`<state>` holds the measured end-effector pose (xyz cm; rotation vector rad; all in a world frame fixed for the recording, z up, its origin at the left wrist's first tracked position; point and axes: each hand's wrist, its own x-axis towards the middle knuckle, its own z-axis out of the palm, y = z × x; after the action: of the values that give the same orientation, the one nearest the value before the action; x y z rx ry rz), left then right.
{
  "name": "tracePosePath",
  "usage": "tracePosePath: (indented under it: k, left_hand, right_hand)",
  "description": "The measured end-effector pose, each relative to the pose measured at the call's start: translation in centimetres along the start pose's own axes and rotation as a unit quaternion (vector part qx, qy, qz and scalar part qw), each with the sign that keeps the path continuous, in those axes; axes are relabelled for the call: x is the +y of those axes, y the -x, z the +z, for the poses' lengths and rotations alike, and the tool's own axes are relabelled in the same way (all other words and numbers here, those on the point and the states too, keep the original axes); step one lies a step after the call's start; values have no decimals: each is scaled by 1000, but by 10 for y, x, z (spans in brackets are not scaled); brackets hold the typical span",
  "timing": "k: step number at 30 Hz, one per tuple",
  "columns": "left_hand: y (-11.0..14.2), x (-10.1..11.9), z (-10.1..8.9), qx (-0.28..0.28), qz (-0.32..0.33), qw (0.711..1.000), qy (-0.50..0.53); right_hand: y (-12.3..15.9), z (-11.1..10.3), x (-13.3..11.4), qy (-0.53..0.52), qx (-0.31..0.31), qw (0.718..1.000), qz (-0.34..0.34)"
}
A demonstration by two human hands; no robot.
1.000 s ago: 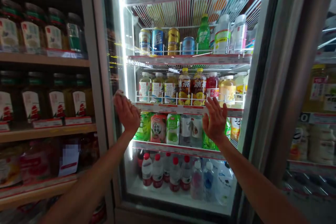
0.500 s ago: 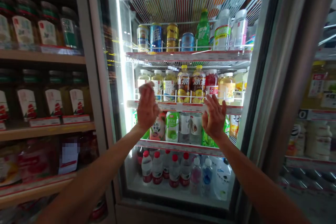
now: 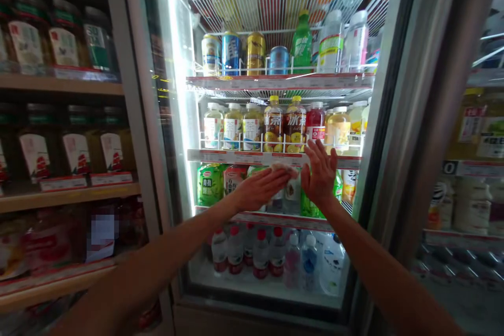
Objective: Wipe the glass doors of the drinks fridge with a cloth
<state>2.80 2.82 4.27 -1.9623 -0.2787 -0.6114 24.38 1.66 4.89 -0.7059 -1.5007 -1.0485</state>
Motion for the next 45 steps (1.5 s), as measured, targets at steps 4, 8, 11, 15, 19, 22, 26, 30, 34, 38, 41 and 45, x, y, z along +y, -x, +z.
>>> tracePosePath:
  k: [4, 8, 11, 15, 19, 22, 26, 30, 34, 38, 41, 45]
  left_hand:
    - [0, -26, -7, 81, -128, 988, -22]
    - [1, -49, -9, 244, -369, 895, -56]
    - [3, -27, -1, 150, -229, 962, -18]
    - [-10, 6, 12, 107, -166, 980, 19]
    - [-21, 5, 11, 180, -290, 936, 79]
    - [2, -1, 3, 131, -322, 933, 93]
    - [51, -6, 0, 98, -359, 928, 21]
    - [65, -8, 10, 134, -410, 902, -37]
    - [60, -8, 16, 136, -394, 907, -54]
    - [60, -8, 15, 137, -399, 905, -50]
    - [61, -8, 14, 131, -402, 905, -40]
    - [62, -8, 15, 131, -401, 906, -36]
  right_hand:
    - [0, 0, -1, 1, -2, 1000, 4]
    - [0, -1, 0, 4, 3, 1000, 5]
    - [1, -1, 2, 1, -4, 1000, 10]
    - [-7, -1, -12, -18, 1, 1000, -5]
    - [-20, 10, -49, -113, -59, 991, -46]
    - [-22, 26, -73, -107, -118, 987, -32]
    - [-21, 49, -95, -32, -143, 989, -31]
    - [-25, 44, -80, 23, -133, 990, -37]
    - [-21, -5, 0, 108, -47, 990, 76]
    - [-17, -25, 45, 153, 62, 956, 242]
    - [-15, -1, 5, 108, 26, 979, 170]
    - [-10, 19, -42, 40, -122, 990, -56]
